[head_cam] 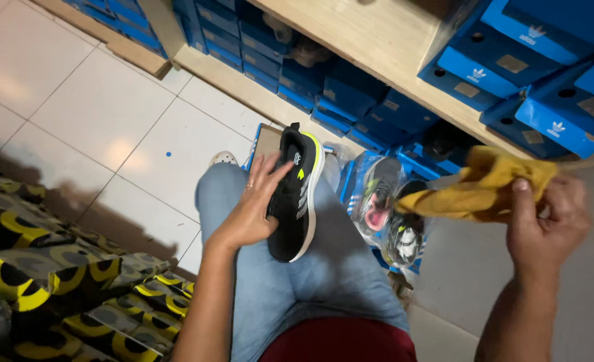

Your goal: The person opens a blue Adidas shoebox, removes a black and white sneaker with neon yellow accents, and wipes it with a yellow cloth. They then place the sneaker back into the box, cover it with tissue paper, and close the lid.

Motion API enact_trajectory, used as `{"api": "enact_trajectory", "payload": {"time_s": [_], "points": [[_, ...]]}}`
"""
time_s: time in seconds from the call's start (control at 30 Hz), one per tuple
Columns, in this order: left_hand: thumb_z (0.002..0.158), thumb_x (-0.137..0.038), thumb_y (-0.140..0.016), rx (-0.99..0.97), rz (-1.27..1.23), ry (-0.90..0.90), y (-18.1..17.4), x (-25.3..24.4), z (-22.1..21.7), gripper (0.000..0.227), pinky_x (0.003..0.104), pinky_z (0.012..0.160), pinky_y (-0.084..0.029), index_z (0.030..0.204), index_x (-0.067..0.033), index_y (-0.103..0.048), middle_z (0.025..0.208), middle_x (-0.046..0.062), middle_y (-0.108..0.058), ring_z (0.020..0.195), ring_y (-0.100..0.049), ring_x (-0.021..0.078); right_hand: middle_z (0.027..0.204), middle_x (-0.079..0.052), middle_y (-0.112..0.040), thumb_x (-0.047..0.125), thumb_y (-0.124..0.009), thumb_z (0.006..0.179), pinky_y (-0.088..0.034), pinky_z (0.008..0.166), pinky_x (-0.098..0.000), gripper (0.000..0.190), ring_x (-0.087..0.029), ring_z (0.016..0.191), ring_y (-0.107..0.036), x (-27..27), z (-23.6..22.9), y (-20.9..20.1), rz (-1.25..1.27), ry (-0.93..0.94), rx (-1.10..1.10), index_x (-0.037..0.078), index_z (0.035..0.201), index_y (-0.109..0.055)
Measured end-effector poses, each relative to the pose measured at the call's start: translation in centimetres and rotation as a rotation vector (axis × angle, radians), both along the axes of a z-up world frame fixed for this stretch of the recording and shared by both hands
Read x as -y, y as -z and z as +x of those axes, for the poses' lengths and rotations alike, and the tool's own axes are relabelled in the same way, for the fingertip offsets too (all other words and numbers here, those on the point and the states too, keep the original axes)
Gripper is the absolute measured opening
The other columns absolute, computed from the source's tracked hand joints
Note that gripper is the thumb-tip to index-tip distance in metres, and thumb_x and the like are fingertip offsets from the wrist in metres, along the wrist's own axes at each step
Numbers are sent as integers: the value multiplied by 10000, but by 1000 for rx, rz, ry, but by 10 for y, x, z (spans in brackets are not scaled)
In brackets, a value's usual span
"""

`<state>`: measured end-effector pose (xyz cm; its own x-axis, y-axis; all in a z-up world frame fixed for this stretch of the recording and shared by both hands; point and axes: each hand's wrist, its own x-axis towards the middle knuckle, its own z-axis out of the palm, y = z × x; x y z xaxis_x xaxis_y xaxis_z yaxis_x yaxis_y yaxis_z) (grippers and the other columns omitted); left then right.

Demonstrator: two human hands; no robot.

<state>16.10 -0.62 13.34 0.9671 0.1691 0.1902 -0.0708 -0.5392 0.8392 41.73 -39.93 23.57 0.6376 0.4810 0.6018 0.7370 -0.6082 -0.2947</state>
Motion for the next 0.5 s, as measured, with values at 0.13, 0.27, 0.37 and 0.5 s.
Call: {"api": "enact_trajectory", "payload": {"time_s": [0.13, 0.27, 0.37, 0.5], "points": [[611, -49, -615, 53, 152, -8, -34, -17, 10, 690, 621, 1236, -150, 1290, -89, -501, 1602, 138, -392, 1577, -150, 453, 911, 54, -470, 150, -644, 1145, -394, 725, -301, 185, -81, 862, -448, -25, 0, 20, 475, 86, -562, 87, 983, -578], [889, -549, -675, -104, 246, 20, -51, -31, 37, 474, 548, 1117, -260, 1046, -136, -503, 1077, 33, -567, 1130, -461, 283, 939, -21, -689, 158, -674, 975, -564, 754, -285, 60, -158, 856, -679, -55, -7, 5, 1061, -163, -1148, 99, 986, -676], [837, -662, -710, -218, 385, 41, -52, -41, 57, 571, 463, 946, -355, 812, -127, -512, 735, 46, -571, 784, -550, 274, 1096, -164, -744, 115, -639, 979, -617, 895, -428, 178, -308, 1014, -736, -62, -7, 8, 1314, -441, -1468, 4, 1103, -704], [785, -789, -655, -168, 484, 135, -46, -53, 64, 714, 447, 814, -341, 629, -94, -603, 740, 41, -546, 796, -520, 260, 1262, -188, -709, 252, -693, 1010, -529, 1052, -506, 362, -365, 1223, -658, -74, -13, 12, 1474, -584, -1566, 12, 1281, -682]]}}
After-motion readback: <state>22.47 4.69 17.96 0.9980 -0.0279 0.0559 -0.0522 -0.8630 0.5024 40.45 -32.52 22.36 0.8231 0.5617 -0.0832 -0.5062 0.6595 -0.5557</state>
